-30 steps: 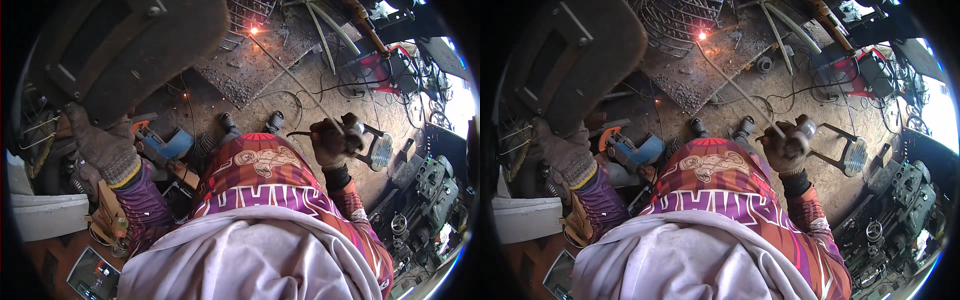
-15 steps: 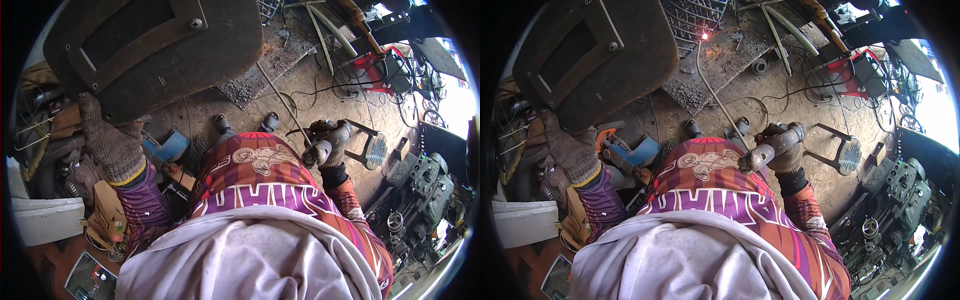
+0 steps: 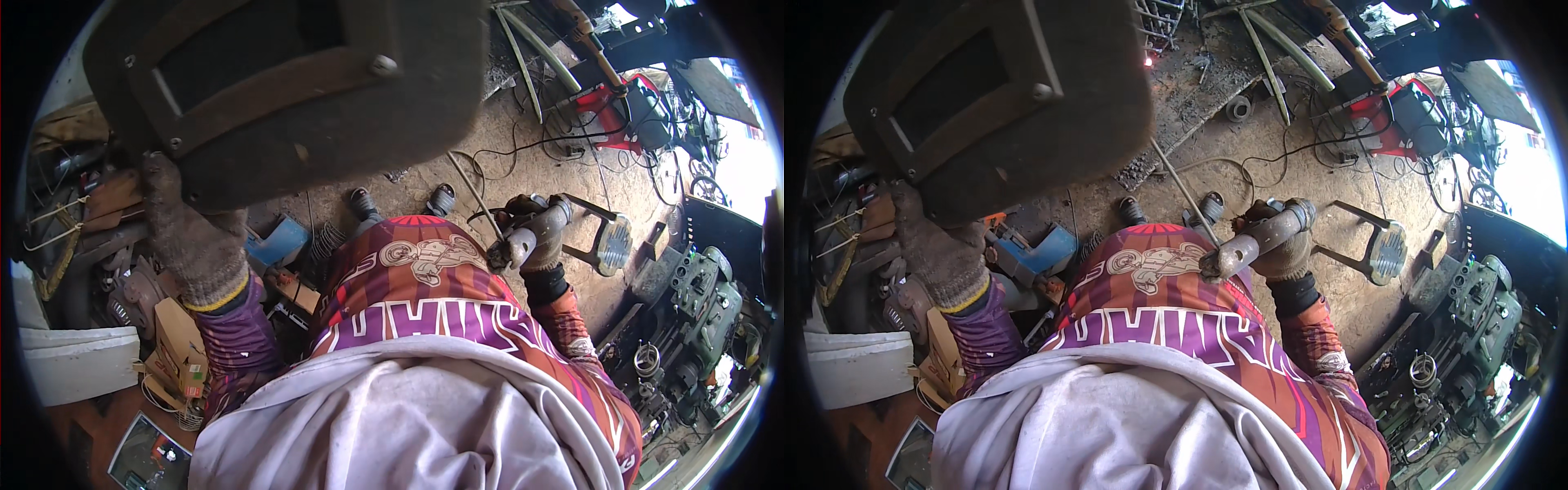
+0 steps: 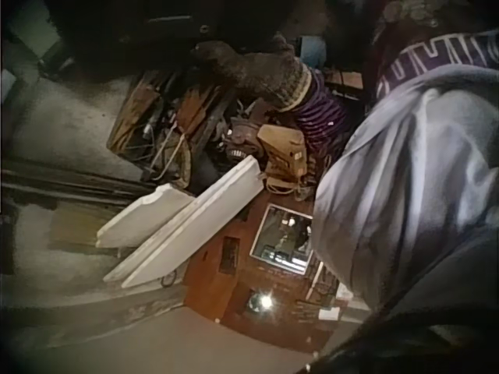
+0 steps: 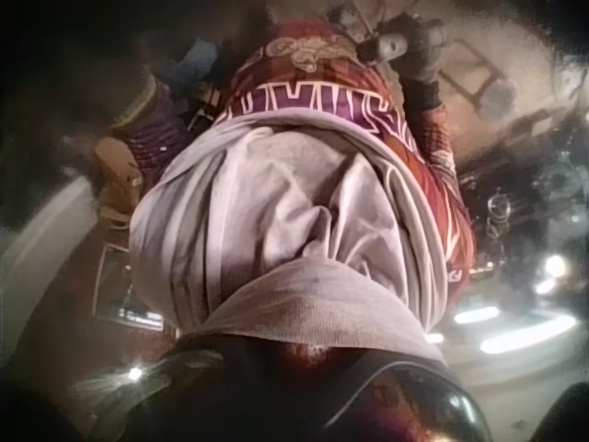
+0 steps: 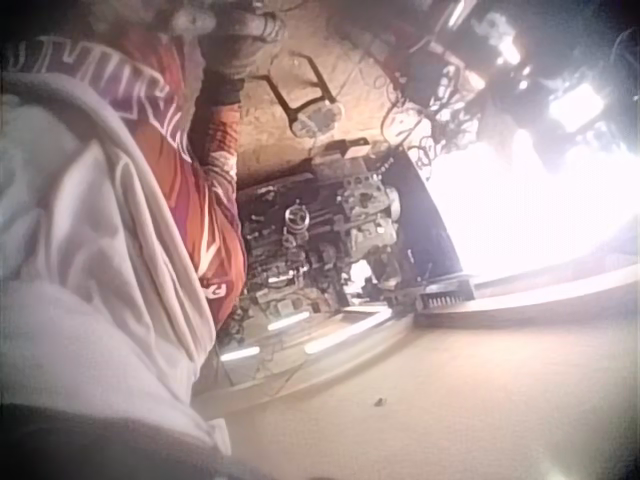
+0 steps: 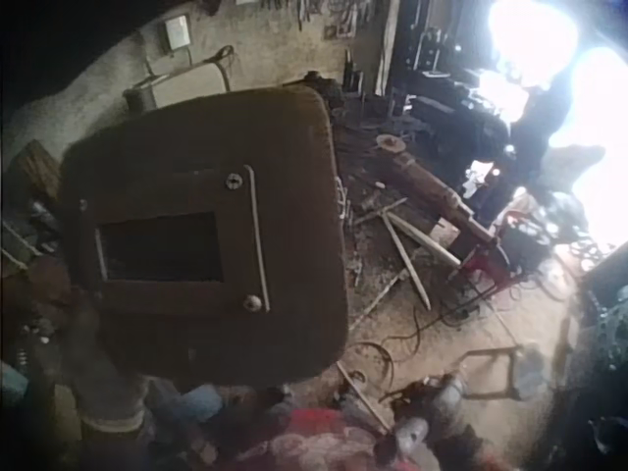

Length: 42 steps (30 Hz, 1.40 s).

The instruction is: The person welds components of a metal frame by hand while holding a protective mask, then uses a hammer to strike the welded joints.

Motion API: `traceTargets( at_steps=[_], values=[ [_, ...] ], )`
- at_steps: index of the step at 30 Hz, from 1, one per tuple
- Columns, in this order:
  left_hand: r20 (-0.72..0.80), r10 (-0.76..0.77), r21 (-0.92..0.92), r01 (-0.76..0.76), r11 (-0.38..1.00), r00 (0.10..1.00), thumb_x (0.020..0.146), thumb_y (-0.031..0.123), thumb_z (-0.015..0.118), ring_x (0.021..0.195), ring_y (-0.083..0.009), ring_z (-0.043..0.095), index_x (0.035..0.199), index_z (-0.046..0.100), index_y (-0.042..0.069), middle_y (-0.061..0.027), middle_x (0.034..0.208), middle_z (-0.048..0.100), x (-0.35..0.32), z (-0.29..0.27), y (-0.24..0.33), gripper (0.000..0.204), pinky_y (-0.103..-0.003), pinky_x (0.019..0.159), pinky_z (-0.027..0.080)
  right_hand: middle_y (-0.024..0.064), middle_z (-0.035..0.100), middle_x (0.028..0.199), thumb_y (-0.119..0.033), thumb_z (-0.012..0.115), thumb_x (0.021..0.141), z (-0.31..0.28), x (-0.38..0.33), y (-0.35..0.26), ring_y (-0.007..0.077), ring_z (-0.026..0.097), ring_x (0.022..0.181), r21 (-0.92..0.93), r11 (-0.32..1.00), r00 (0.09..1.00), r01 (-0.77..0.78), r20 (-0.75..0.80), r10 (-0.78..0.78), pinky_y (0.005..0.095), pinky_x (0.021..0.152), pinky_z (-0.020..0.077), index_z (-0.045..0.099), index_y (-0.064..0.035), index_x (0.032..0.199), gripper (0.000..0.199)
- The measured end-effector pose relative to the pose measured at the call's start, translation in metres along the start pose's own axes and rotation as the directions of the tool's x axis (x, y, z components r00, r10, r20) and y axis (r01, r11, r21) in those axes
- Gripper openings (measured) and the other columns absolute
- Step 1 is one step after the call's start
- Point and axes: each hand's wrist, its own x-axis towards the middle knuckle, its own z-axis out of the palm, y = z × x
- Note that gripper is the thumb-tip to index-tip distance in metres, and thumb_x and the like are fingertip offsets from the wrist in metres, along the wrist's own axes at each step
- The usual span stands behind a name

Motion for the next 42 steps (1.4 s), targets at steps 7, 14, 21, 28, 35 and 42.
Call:
traceTargets(
  at_steps=[7,14,21,28,35,42],
  values=[
    [0.130,0.309,0.672,-0.313,0.671,0.942,0.089,0.014,0.064,0.105,-0.0257,0.061,0.120,0.058,0.008,-0.0142,0.120,0.057,-0.025,-0.018,-0.023,0.032,-0.038,0.089,0.053,0.0061,0.061,0.091,-0.022,0.070,0.079,0.005,0.005,-0.020,0.0247,0.059,0.088,-0.329,0.928,0.983,0.178,0.103,-0.152,0.0387,0.079,0.0468,0.059,-0.0083,0.095,0.023],
    [0.090,0.029,0.299,-0.055,0.953,0.996,0.086,0.010,0.066,0.104,-0.0249,0.060,0.124,0.054,0.007,-0.0142,0.121,0.055,-0.035,0.014,-0.022,0.040,-0.037,0.091,0.050,0.0053,0.060,0.090,-0.021,0.063,0.081,0.010,0.005,-0.036,0.0219,0.059,0.088,0.052,0.997,0.992,-0.055,0.116,0.049,0.0370,0.079,0.0469,0.058,-0.0077,0.095,0.019],
    [0.094,0.170,0.460,-0.194,0.866,0.981,0.090,0.011,0.061,0.095,-0.0223,0.067,0.130,0.046,-0.001,-0.0141,0.116,0.062,-0.025,0.002,-0.024,0.045,-0.035,0.071,0.063,0.0018,0.059,0.078,-0.024,0.071,0.066,0.004,0.007,-0.022,0.0244,0.058,0.075,-0.545,0.784,0.954,0.297,0.135,-0.267,0.0379,0.071,0.0420,0.065,-0.0172,0.086,0.022],
    [0.345,0.232,0.844,-0.409,0.347,0.909,0.092,0.025,0.060,0.103,-0.0230,0.063,0.133,0.040,-0.002,-0.0157,0.122,0.057,-0.028,-0.023,-0.020,0.053,-0.035,0.084,0.055,0.0001,0.057,0.073,-0.027,0.065,0.070,0.012,0.006,-0.035,0.0208,0.057,0.072,-0.623,0.727,0.955,0.287,0.132,-0.264,0.0393,0.070,0.0416,0.063,-0.0187,0.073,0.009],
    [0.895,0.134,0.391,-0.607,-0.692,0.424,0.091,0.038,0.057,0.110,-0.0357,0.060,0.123,0.059,0.003,-0.0195,0.122,0.059,-0.025,-0.031,-0.010,0.047,-0.045,0.094,0.050,0.0015,0.053,0.063,-0.016,0.069,0.069,0.024,0.010,-0.049,0.0235,0.054,0.060,-0.067,0.978,0.956,0.199,-0.208,-0.209,0.0378,0.066,0.0384,0.052,-0.0139,0.064,0.018],
    [0.883,0.235,0.463,-0.677,-0.572,0.406,0.090,0.040,0.060,0.109,-0.0395,0.060,0.124,0.057,0.005,-0.0226,0.118,0.060,-0.024,-0.015,-0.012,0.049,-0.045,0.091,0.050,0.0019,0.055,0.079,-0.028,0.064,0.081,0.018,0.004,-0.051,0.0192,0.056,0.073,-0.822,0.373,0.831,0.431,0.201,-0.518,0.0348,0.075,0.0454,0.053,-0.0103,0.080,0.021]
  ],
)
